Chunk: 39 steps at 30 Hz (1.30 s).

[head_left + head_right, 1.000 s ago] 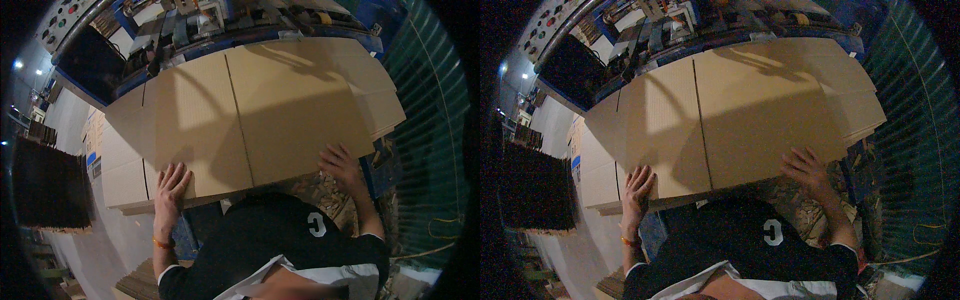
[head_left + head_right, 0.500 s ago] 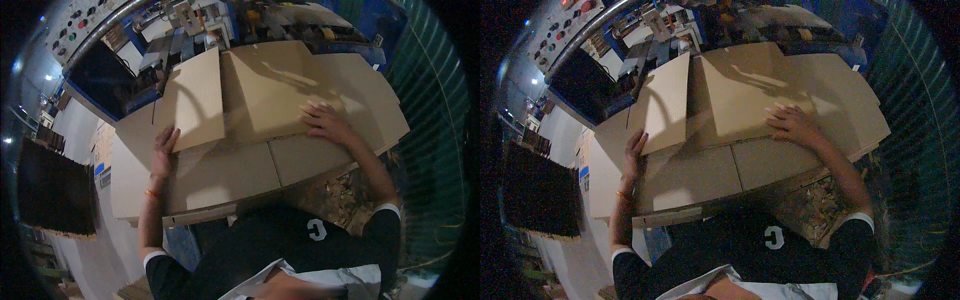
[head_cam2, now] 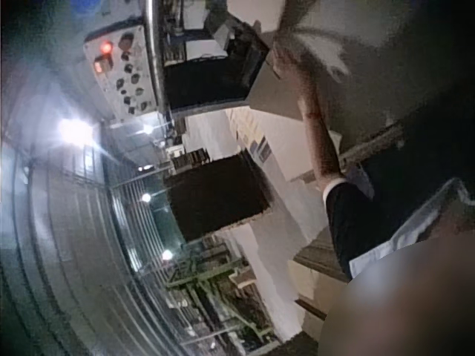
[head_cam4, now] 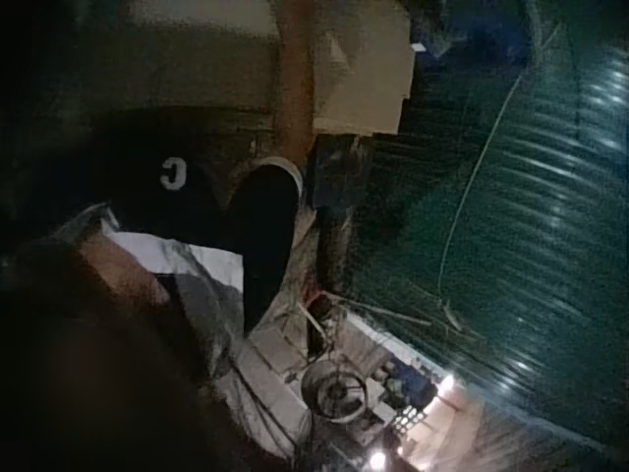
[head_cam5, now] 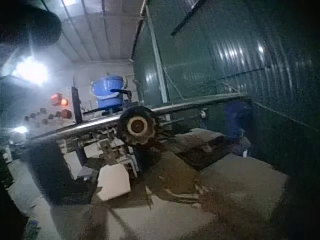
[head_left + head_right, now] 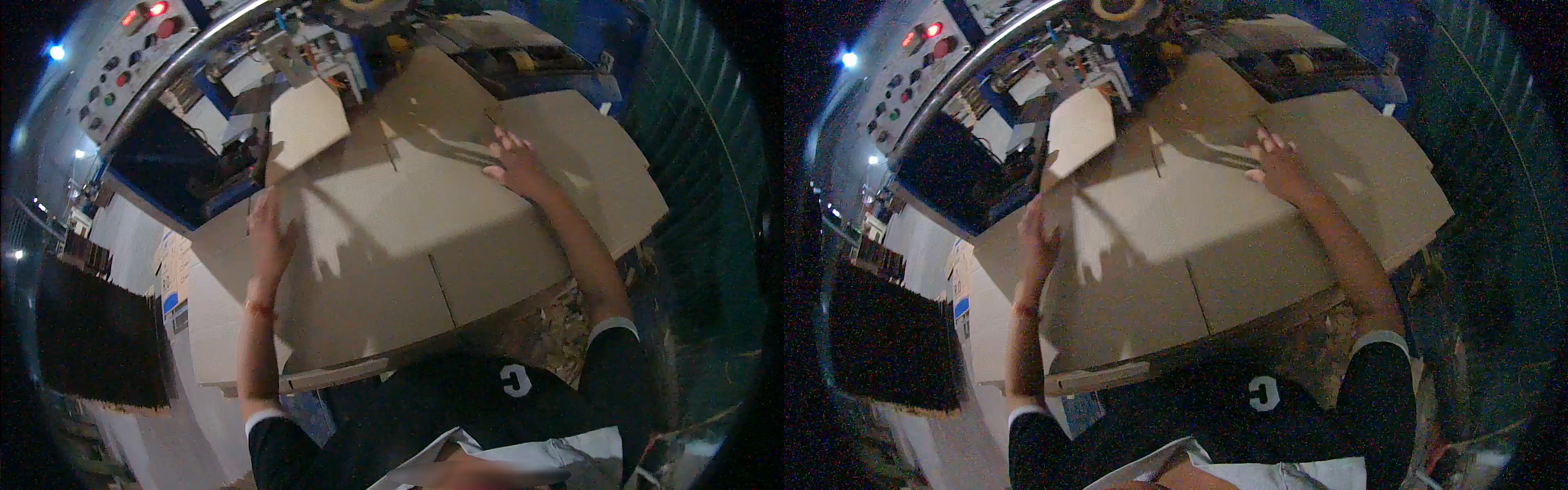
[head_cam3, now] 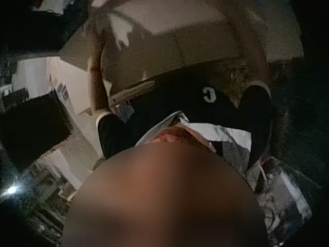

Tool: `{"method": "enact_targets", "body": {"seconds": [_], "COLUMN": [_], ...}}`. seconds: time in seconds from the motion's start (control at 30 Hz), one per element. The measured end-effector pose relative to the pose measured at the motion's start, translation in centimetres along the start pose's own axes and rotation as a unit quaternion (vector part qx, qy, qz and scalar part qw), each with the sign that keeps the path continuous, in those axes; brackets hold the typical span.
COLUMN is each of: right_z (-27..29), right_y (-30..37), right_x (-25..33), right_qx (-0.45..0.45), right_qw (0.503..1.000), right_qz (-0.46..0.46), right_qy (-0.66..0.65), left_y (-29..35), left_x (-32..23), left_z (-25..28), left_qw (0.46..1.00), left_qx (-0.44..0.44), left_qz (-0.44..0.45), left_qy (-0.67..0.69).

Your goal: The person repeatedly picks up flat cardboard sheets from a stack and places them onto a machine table, aligning them by hand. The person continues this repetitive stacking action throughout the clip.

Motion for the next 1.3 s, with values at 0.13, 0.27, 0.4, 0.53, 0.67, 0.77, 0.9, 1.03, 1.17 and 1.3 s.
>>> {"method": "enact_targets", "body": {"seconds": [0.13, 0.27, 0.4, 0.53, 0.67, 0.77, 0.9, 1.03, 1.17, 1.3], "right_z": [2.9, 1.9, -0.7, -0.4, 1.5, 2.8, 4.2, 7.6, 13.2, 14.9], "right_y": [9.2, 16.1, 16.2, 14.3, 14.2, 13.7, 10.7, 9.0, 12.7, 20.6], "right_x": [-7.7, -13.7, -14.3, -13.6, -12.1, -11.4, -13.6, -16.1, -12.9, -6.3], "right_qx": [-0.166, -0.108, -0.119, -0.084, -0.114, -0.251, -0.500, -0.423, -0.369, -0.367], "right_qw": [0.946, 0.861, 0.877, 0.871, 0.868, 0.856, 0.661, 0.563, 0.649, 0.802], "right_qz": [-0.246, -0.492, -0.465, -0.483, -0.479, -0.449, -0.301, -0.252, -0.138, -0.258], "right_qy": [-0.128, 0.078, 0.003, -0.018, -0.063, -0.054, -0.471, -0.663, -0.650, -0.394], "left_y": [10.6, 20.0, 22.1, 21.1, 20.9, 22.2, 25.8, 30.0, 28.3, 24.1], "left_x": [-2.3, -3.7, -3.5, -2.9, -2.2, -1.2, 1.3, 4.9, 6.1, -1.8], "left_z": [8.6, 13.5, 13.7, 13.1, 13.0, 13.6, 16.4, 19.2, 19.3, 18.0], "left_qw": [0.949, 0.765, 0.710, 0.713, 0.803, 0.838, 0.770, 0.689, 0.615, 0.762], "left_qx": [-0.134, -0.023, 0.063, 0.029, -0.220, -0.348, -0.491, -0.569, -0.487, -0.385], "left_qz": [0.170, 0.501, 0.581, 0.619, 0.506, 0.386, 0.352, 0.382, 0.351, 0.354], "left_qy": [-0.229, -0.405, -0.394, -0.328, -0.225, -0.164, -0.208, 0.237, 0.512, 0.383]}}
Point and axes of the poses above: each hand's wrist, its own y-axis away from the middle knuckle, its own z-axis out of the back of the hand, x = y × z, the point moved 1 cm from there along -y, towards the middle knuckle, and after that the axes turned 13 degrees about -z, right-handed, at the moved point
